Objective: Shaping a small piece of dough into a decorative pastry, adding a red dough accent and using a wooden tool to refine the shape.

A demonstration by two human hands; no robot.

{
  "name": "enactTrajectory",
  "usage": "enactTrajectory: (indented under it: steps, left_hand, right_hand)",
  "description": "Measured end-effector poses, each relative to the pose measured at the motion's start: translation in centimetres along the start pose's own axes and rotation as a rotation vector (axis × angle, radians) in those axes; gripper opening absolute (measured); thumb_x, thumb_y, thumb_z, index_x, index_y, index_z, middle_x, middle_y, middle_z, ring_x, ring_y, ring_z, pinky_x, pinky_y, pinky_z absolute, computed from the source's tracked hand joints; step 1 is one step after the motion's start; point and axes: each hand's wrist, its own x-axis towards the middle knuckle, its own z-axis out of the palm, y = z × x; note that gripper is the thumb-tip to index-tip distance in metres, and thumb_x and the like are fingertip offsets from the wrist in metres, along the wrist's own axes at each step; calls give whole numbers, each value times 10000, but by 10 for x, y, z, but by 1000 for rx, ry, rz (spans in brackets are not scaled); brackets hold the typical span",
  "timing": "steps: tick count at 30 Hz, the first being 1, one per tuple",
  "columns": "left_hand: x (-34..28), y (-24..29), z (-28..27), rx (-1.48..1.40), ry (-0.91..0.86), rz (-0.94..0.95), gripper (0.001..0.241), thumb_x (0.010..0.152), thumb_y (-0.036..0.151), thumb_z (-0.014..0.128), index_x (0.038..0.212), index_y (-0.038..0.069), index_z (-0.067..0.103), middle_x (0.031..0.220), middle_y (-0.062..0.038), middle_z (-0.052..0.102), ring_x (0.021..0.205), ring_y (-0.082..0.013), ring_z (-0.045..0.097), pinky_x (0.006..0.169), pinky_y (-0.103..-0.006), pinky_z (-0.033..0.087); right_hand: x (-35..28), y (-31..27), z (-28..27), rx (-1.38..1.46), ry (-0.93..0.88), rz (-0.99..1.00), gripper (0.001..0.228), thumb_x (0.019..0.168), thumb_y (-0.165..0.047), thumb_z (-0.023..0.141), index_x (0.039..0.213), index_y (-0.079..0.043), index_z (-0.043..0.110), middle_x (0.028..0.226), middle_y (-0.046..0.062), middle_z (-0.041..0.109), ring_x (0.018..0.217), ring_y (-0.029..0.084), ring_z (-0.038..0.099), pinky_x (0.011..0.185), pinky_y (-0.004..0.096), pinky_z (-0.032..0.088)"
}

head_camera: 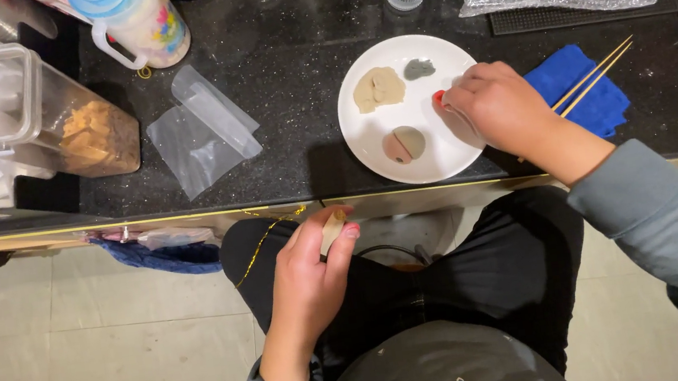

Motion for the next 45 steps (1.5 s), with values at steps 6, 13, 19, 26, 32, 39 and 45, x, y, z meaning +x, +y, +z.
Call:
enactTrajectory:
  steps: [6, 13, 19, 26, 32, 39, 45]
  left_hand:
    - [0, 1, 2, -10, -3, -1, 249, 971, 253, 708, 1184, 126, 721, 1021, -126, 789, 976, -365, 753, 840, -448, 593]
    - [1, 0, 4, -21, -5, -1, 276, 969, 281, 718, 1187, 111, 718, 1009, -143, 786, 971, -377, 748, 838, -455, 598]
    - [1, 5, 6, -23, -3, -8, 303, 964, 318, 727, 1184, 110, 720, 997, -144, 783, 974, -366, 749, 845, -448, 600]
    - [1, 10, 9, -42, 0, 8, 285, 953, 295, 747, 1169, 110, 737, 1003, -127, 785, 975, -338, 756, 838, -420, 606]
    - [0, 10, 9, -45, -10, 14, 291, 954, 293, 743, 1167, 95, 742, 1006, -137, 787, 970, -349, 756, 841, -428, 607]
    - [0, 10, 8, -56, -28, 11, 296, 956, 282, 740, 1177, 86, 737, 1019, -147, 784, 989, -360, 749, 852, -436, 605]
    - [-1, 6, 11, -49, -17, 7, 292, 956, 286, 743, 1169, 86, 740, 1033, -141, 787, 999, -352, 748, 855, -433, 604]
  right_hand:
    - [5, 4, -23, 187, -236, 270, 169, 1064, -319, 643, 1071, -179, 739, 867, 31, 761, 972, 229, 725, 944, 353, 529]
    - [9, -8, -56, 604, -191, 552, 200, 1072, -248, 670, 1151, -83, 750, 947, 158, 755, 970, 334, 711, 869, 440, 539]
    - [-8, -16, -39, 985, -101, 795, 184, 1091, -262, 639, 1166, -126, 737, 893, 88, 741, 805, 187, 694, 640, 274, 504]
    - [-24, -51, -38, 1750, 181, 1070, 96, 1039, -63, 651, 1067, 10, 707, 823, 137, 689, 669, 148, 673, 661, 282, 631]
    - [-27, -58, -56, 1969, 153, 1047, 174, 1038, -39, 581, 1144, 11, 710, 955, 162, 752, 791, 185, 745, 785, 332, 641]
    - [-16, -73, -75, 2118, 175, 987, 190, 1094, -128, 503, 1060, -21, 657, 798, 90, 583, 704, 197, 643, 695, 366, 599]
    - [-27, -71, -63, 1990, 140, 917, 414, 1173, -354, 450, 869, -75, 484, 688, 41, 395, 589, 183, 474, 610, 329, 473]
